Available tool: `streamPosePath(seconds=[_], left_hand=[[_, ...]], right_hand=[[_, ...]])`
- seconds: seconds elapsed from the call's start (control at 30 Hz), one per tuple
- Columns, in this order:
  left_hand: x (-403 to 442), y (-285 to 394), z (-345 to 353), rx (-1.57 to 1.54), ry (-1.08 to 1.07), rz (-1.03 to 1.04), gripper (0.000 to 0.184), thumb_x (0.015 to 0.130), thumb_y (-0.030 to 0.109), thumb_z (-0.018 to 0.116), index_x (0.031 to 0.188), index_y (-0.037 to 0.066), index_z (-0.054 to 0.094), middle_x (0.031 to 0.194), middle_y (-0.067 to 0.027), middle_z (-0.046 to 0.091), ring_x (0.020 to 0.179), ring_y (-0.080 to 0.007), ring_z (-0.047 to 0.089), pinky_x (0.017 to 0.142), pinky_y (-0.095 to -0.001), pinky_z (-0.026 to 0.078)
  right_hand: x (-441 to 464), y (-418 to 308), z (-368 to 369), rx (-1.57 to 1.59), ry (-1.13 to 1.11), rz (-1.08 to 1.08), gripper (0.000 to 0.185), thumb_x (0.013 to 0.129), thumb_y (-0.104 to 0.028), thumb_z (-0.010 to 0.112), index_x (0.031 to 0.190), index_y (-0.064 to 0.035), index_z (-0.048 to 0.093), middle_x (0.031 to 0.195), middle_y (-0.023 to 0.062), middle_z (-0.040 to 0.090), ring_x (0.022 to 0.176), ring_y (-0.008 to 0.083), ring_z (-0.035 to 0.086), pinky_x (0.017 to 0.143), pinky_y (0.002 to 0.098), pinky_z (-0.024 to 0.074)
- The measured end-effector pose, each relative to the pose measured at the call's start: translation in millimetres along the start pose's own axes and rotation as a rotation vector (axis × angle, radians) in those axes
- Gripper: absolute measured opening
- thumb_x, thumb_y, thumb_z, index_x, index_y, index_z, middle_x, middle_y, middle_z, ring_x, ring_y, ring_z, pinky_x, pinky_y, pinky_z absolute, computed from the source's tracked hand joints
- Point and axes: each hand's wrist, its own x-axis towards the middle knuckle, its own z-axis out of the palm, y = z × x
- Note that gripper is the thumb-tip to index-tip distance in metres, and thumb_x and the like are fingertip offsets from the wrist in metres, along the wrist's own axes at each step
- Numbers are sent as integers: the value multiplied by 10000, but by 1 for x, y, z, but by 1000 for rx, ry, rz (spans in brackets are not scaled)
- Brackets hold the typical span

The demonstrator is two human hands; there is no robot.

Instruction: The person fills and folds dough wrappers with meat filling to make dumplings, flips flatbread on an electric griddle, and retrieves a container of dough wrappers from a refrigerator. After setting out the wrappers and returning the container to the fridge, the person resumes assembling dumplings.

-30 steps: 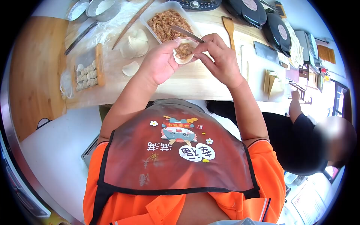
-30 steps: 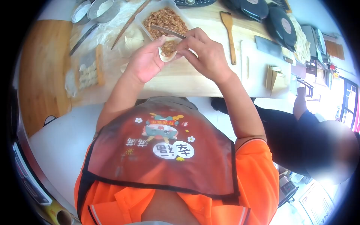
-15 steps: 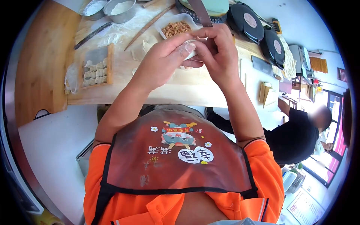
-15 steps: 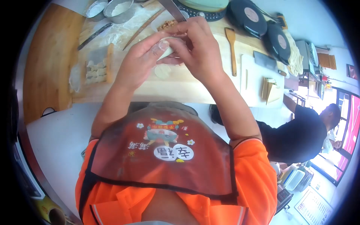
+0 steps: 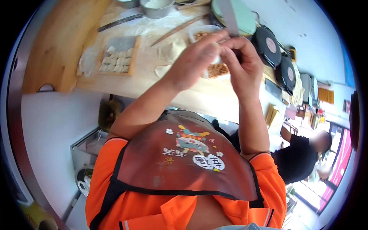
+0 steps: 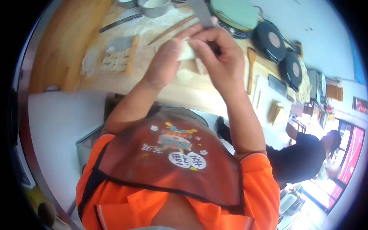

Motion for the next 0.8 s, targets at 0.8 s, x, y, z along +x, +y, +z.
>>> streamPosePath(seconds=[0.8], left_hand=[[13, 47, 40, 60, 181, -219, 471, 1069, 347, 368, 1024, -22, 658, 918, -28, 631, 830, -93, 571, 772, -260, 461]], right_hand=[[-2, 3, -11, 176, -77, 144, 589, 977, -525, 452, 1268, -32, 593, 1005, 32, 647, 851, 92, 556, 712, 247, 447]])
